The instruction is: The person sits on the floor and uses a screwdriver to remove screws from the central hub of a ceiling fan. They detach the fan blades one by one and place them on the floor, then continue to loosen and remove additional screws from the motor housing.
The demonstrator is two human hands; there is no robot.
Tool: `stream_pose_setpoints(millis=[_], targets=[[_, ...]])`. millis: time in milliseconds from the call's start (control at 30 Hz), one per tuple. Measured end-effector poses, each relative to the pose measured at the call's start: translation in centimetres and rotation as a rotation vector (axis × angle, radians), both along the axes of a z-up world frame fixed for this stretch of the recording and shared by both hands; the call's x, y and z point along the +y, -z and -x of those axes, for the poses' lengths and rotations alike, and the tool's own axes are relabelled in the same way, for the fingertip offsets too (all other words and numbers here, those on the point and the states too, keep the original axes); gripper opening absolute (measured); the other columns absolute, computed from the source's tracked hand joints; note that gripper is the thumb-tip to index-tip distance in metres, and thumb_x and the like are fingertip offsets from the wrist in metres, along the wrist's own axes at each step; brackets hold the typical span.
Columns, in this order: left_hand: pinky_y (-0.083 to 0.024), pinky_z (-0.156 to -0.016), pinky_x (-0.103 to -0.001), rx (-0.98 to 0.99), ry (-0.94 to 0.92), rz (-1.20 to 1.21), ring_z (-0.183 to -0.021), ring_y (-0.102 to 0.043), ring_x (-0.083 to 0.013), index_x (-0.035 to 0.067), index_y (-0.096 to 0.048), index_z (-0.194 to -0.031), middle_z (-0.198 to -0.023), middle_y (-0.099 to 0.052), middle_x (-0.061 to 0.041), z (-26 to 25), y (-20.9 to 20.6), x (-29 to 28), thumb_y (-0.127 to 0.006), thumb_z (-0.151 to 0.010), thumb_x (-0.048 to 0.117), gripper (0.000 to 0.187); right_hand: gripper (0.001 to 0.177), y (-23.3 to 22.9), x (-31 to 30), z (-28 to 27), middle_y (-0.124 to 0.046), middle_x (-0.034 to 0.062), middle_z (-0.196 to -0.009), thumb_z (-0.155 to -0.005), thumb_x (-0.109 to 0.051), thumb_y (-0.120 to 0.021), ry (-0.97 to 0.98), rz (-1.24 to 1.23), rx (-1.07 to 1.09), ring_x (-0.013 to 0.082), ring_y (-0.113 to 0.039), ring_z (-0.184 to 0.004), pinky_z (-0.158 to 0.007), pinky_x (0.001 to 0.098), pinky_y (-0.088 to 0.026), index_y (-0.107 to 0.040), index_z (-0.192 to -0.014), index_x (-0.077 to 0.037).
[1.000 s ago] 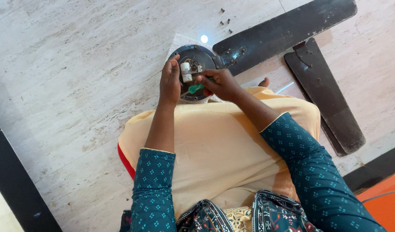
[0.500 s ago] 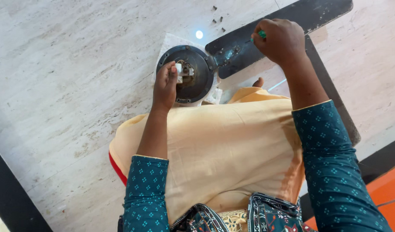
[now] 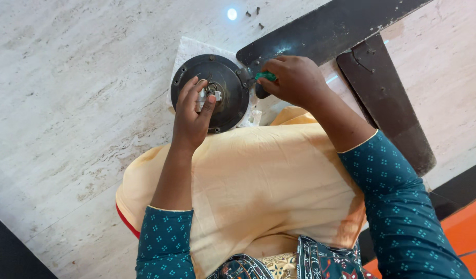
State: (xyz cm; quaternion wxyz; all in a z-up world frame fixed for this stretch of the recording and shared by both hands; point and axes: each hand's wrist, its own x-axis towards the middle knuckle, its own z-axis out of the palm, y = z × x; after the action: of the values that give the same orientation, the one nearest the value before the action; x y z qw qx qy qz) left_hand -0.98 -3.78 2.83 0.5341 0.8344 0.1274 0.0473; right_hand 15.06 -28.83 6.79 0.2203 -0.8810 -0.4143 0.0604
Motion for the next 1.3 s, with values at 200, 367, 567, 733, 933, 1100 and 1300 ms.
stream_pose_setpoints(millis=[200,367,567,733,933,1100,1300], targets=[[-0.047,-0.111,-0.042,0.042,0.002,-0.025,-0.146,-0.046,-0.035,0.008,-0.062,-0.141,-0.159,-0.044,-0.019,0.2,-0.6,-0.2,-0.059,-0.102,0.056,0.063,0.032,0.5,1.2,0.4,-0.073,0.0081,-0.077,-0.1,-0.042,-0.073,0.04,0.041,-0.073,0.026,-0.071,-0.064,-0.056,0.0397,-0.056,-0.075,-0.091,-0.011],[-0.044,-0.114,-0.045,0.062,0.033,-0.107,-0.149,-0.041,-0.0369,0.009,-0.062,-0.145,-0.162,-0.041,-0.019,0.2,-0.7,-0.5,-0.057,-0.104,0.056,0.062,0.034,0.5,1.4,0.9,-0.072,0.0084,-0.075,-0.102,-0.042,-0.072,0.039,0.028,-0.084,0.0247,-0.07,-0.061,-0.054,0.0386,-0.055,-0.076,-0.09,-0.011],[-0.047,-0.111,-0.041,0.063,0.026,-0.077,-0.148,-0.043,-0.035,0.009,-0.063,-0.143,-0.161,-0.042,-0.018,0.2,-1.1,-0.5,-0.055,-0.104,0.055,0.06,0.033,0.5,1.5,1.1,-0.07,0.0096,-0.073,-0.101,-0.04,-0.073,0.033,0.015,-0.088,0.0276,-0.069,-0.06,-0.055,0.0406,-0.054,-0.074,-0.087,-0.01],[-0.048,-0.109,-0.041,0.058,0.024,-0.067,-0.147,-0.044,-0.0351,0.009,-0.062,-0.142,-0.16,-0.042,-0.019,0.2,-0.8,-0.5,-0.055,-0.103,0.055,0.06,0.03,0.7,1.8,1.4,-0.069,0.0095,-0.073,-0.099,-0.038,-0.074,0.006,-0.014,-0.114,0.0285,-0.069,-0.062,-0.055,0.0417,-0.055,-0.072,-0.089,-0.01],[-0.043,-0.115,-0.044,0.022,0.032,-0.119,-0.147,-0.045,-0.0372,0.008,-0.063,-0.142,-0.16,-0.043,-0.02,0.1,-0.4,-0.5,-0.055,-0.106,0.054,0.06,0.027,-0.1,2.9,2.5,-0.066,0.0063,-0.075,-0.106,-0.035,-0.064,0.035,-0.055,-0.193,0.0277,-0.068,-0.065,-0.054,0.0402,-0.053,-0.062,-0.097,-0.01],[-0.044,-0.114,-0.043,0.015,0.02,-0.11,-0.146,-0.046,-0.0375,0.009,-0.064,-0.141,-0.158,-0.045,-0.02,0.0,-0.3,-0.5,-0.052,-0.106,0.054,0.059,0.059,-0.7,4.4,3.3,-0.058,0.0063,-0.052,-0.101,-0.067,-0.056,0.118,0.204,-0.156,0.0269,-0.062,-0.043,-0.041,0.0396,-0.048,-0.059,-0.079,-0.012],[-0.039,-0.118,-0.047,-0.016,0.022,-0.163,-0.146,-0.046,-0.0392,0.009,-0.065,-0.142,-0.158,-0.046,-0.02,0.0,0.1,-0.4,-0.046,-0.11,0.054,0.058,0.055,-1.0,5.1,2.6,-0.063,0.009,-0.052,-0.107,-0.062,-0.048,0.277,0.394,-0.171,0.027,-0.066,-0.045,-0.039,0.0396,-0.048,-0.062,-0.081,-0.015]])
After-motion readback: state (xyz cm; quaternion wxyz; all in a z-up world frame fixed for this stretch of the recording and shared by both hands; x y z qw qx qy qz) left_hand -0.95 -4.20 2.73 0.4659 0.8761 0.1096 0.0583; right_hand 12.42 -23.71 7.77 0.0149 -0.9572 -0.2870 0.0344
